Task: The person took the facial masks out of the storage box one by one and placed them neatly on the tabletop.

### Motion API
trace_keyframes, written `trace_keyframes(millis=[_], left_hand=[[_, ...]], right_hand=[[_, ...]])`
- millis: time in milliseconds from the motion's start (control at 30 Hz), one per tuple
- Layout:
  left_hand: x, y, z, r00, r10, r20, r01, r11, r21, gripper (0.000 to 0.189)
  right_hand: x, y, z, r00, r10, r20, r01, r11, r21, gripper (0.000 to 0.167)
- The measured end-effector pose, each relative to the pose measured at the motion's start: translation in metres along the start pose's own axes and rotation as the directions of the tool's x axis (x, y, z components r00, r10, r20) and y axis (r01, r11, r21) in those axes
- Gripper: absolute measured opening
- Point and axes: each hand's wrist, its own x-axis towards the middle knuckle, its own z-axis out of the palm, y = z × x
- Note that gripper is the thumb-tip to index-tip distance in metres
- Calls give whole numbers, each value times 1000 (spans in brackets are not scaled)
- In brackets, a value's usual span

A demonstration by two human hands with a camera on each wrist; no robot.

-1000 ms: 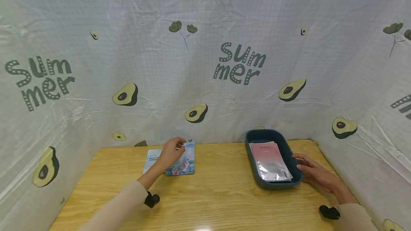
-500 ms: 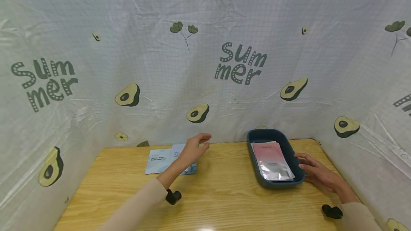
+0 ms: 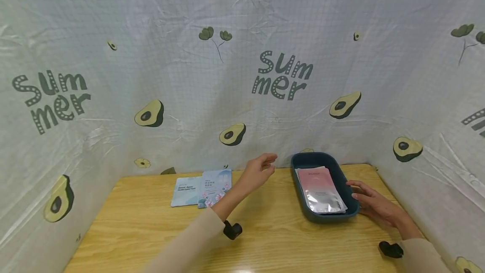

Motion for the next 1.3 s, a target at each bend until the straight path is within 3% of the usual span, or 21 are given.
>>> trace_keyframes(millis=[300, 433, 700, 1033, 1133, 1300], left_hand=[[17, 8, 31, 1000, 13, -24, -14, 999, -38, 37], [23, 8, 42, 1000, 21, 0, -21, 999, -36, 38], [26, 11, 43, 999, 33, -22, -35, 994, -105, 37], [44, 15, 58, 999, -37, -20, 31, 968, -249, 47], [51, 15, 67, 999, -53, -9, 50, 975, -217, 47], [62, 17, 90, 993, -93, 69, 101, 987, -128, 53]], right_hand=[[-1, -1, -1, 1000, -8, -5, 8, 1000, -11, 49], [-2, 0, 0, 1000, -1, -19, 1, 1000, -15, 51], [3, 3, 0, 1000, -21, 2, 21, 999, -35, 51], [2, 2, 2, 999, -24, -21, 24, 999, -35, 53], [3, 3, 2, 1000, -21, -23, 20, 999, -29, 53], [1, 4, 1, 1000, -17, -26, 16, 999, -29, 52]])
